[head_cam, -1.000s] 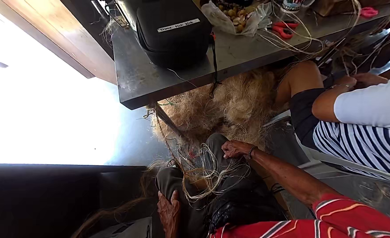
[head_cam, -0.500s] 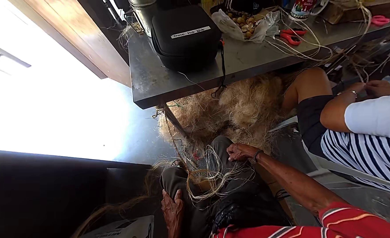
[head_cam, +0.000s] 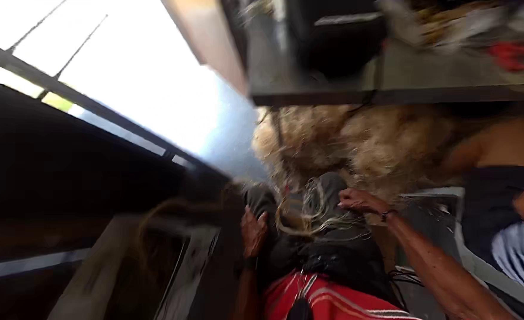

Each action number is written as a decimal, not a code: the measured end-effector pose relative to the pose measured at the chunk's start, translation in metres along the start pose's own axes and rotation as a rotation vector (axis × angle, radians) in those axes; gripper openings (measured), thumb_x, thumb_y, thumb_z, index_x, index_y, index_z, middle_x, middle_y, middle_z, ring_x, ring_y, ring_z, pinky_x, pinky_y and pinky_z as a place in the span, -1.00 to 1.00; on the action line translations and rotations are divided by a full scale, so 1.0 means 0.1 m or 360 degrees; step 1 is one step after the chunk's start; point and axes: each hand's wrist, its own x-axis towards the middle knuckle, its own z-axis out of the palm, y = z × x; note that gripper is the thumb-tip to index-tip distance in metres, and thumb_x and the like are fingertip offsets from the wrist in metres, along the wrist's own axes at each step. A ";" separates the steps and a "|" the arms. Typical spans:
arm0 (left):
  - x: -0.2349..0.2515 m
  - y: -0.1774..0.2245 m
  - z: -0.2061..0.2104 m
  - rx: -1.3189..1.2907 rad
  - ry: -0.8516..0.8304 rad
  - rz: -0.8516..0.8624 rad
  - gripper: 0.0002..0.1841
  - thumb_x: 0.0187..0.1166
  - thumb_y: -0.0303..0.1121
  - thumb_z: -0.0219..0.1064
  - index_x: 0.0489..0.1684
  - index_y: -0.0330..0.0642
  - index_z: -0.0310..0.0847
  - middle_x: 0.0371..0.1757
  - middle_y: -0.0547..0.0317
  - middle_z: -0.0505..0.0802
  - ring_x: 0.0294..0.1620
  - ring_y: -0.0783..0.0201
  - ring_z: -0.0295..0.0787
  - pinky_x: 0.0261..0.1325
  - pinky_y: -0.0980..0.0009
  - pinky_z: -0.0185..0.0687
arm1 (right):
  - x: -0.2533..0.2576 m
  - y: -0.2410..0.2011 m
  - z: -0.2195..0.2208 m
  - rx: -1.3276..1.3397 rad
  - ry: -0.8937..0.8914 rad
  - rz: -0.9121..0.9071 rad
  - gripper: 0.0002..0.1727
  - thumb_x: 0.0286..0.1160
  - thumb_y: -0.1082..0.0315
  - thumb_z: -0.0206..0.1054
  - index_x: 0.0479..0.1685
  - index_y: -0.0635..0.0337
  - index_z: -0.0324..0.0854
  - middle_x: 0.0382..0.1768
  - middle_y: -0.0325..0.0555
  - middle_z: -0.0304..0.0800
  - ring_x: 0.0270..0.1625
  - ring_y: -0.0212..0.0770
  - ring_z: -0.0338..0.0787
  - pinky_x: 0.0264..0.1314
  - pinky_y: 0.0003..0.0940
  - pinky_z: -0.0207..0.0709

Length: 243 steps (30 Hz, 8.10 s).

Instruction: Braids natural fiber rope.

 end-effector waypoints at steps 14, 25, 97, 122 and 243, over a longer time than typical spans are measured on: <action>0.05 -0.28 -0.18 -0.0400 -0.0038 -0.0139 -0.28 0.59 0.02 0.40 0.68 -0.21 0.43 0.52 -0.23 0.66 0.62 -0.13 0.49 0.70 -0.11 0.31 | 0.06 0.03 0.02 0.0054 -0.0032 0.0092 -0.78 0.57 0.34 0.35 -0.37 0.29 0.51 -0.59 -0.06 0.54 -0.60 -0.20 0.55 -0.48 -0.18 0.51; 0.64 -1.96 -1.34 0.0025 0.0946 -0.0647 0.16 0.20 0.05 0.67 0.82 -0.37 0.08 0.71 -0.48 0.35 0.71 -0.49 0.19 0.63 -0.44 0.16 | 0.13 -0.06 -0.06 0.0128 -0.0096 0.0237 -0.79 0.50 0.40 0.37 -0.46 0.21 0.49 -0.64 -0.17 0.57 -0.64 -0.31 0.61 -0.52 -0.34 0.58; -0.33 -0.12 -3.60 -0.0542 0.0165 -0.0055 -0.69 0.81 -0.26 0.05 -0.41 0.02 0.61 -0.80 0.51 0.30 -0.84 0.56 0.04 -0.75 0.63 -0.05 | 0.06 -1.97 -0.65 -0.0483 0.0431 -0.0989 -0.23 0.30 -0.10 0.52 0.45 0.25 0.59 0.06 0.21 0.79 0.06 0.17 0.79 0.16 0.28 0.58; -0.01 -0.07 -3.24 -0.0877 -0.0302 0.0533 -0.75 0.71 -0.27 0.10 -0.38 0.00 0.62 -0.64 0.47 0.54 -0.63 0.50 0.48 -0.43 0.52 0.57 | 0.58 -3.19 -0.30 0.1443 -0.0040 -0.1172 -0.67 0.77 0.27 0.09 -0.48 -0.10 0.55 -0.77 -0.49 0.33 -0.75 -0.52 0.27 -0.69 -0.58 0.22; -0.44 0.53 -1.26 -0.1906 0.0559 0.0595 -0.90 0.60 -0.49 0.38 -0.20 -0.15 0.84 -0.35 0.28 0.85 -0.49 0.49 0.69 -0.34 0.57 0.70 | -0.02 -3.15 0.42 0.0952 -0.0320 -0.1049 -0.85 0.59 0.49 0.32 -0.36 0.30 0.71 -0.48 -0.06 0.83 -0.58 -0.33 0.72 -0.55 -0.50 0.59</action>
